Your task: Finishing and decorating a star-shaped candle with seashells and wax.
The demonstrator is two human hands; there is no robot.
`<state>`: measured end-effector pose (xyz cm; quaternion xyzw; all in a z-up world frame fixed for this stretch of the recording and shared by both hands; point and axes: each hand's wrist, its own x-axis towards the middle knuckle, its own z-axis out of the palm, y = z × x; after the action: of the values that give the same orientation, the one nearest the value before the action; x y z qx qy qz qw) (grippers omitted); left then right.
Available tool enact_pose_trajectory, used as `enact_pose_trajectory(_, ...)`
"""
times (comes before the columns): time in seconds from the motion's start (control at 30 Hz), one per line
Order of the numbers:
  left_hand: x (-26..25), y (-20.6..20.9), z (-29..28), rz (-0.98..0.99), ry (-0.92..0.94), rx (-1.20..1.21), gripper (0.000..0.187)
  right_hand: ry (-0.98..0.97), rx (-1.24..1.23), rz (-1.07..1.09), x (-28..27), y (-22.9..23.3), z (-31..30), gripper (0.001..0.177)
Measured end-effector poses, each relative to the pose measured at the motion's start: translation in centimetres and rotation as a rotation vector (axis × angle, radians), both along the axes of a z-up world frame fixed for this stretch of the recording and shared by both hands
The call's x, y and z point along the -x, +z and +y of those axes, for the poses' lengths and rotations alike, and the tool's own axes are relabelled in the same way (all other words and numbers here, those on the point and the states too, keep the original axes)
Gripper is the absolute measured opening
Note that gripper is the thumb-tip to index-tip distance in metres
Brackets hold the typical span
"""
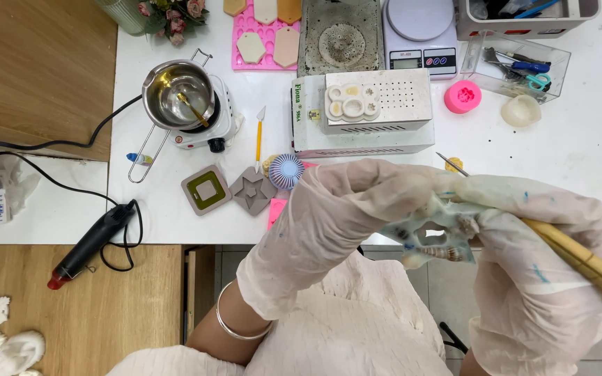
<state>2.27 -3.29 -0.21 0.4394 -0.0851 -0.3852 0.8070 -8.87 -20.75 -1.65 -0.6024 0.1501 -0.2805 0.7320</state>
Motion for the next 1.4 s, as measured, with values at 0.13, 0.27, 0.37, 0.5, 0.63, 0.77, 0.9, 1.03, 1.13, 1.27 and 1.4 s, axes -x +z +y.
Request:
enact_pose_trajectory(0.13, 0.2, 0.0, 0.0, -0.06, 0.044, -0.143, 0.038, 0.011, 0.051, 0.025, 0.1, -0.2, 0.3, 0.017)
enact_pose_trajectory(0.27, 0.4, 0.1, 0.4, -0.072, 0.056, -0.158, 0.035, 0.012, 0.084, 0.044, 0.1, 0.0, 0.9, 0.017)
enact_pose_trajectory(0.37, 0.7, 0.0, 0.9, -0.092, 0.065, -0.147, 0.034, 0.007, 0.055, 0.048, -0.1, 0.7, 2.0, 0.018)
enact_pose_trajectory(0.5, 0.7, 0.4, 2.4, -0.143, 0.001, -0.12, 0.036, -0.012, 0.129, 0.002, 0.9, 0.3, 3.0, 0.016)
enact_pose_trajectory(0.63, 0.7, 1.1, 3.6, -0.158, -0.136, 0.074, 0.047, 0.018, 0.361, 0.26, 2.1, 1.3, 1.2, 0.016)
enact_pose_trajectory(0.77, 1.0, -2.5, 4.8, -0.364, -0.099, 0.031, 0.035, 0.092, 0.612, 0.43, 2.9, 4.5, 2.6, 0.026)
enact_pose_trajectory(0.9, 1.5, -2.5, 5.4, -0.707, -0.019, -0.066, 0.027, 0.621, -0.566, 0.584, 3.1, 2.1, -3.1, 0.04)
enact_pose_trajectory(1.03, 1.3, -0.8, 5.8, -0.835, -0.021, -0.091, 0.028, 0.74, -0.443, 0.909, 3.8, 0.1, -5.3, 0.059)
enact_pose_trajectory(1.13, 1.2, -1.3, 5.9, -0.958, 0.006, -0.106, 0.03, 0.711, -0.309, 1.121, 3.4, 0.1, -5.2, 0.056)
enact_pose_trajectory(1.27, 1.5, -1.3, 6.4, -0.978, -0.004, -0.104, 0.029, 0.72, -0.137, 1.243, 4.0, -1.5, -5.9, 0.055)
enact_pose_trajectory(1.4, 2.0, -1.7, 6.8, -0.953, -0.014, -0.101, 0.03, 0.924, -0.073, 1.022, 5.1, -2.7, -7.6, 0.057)
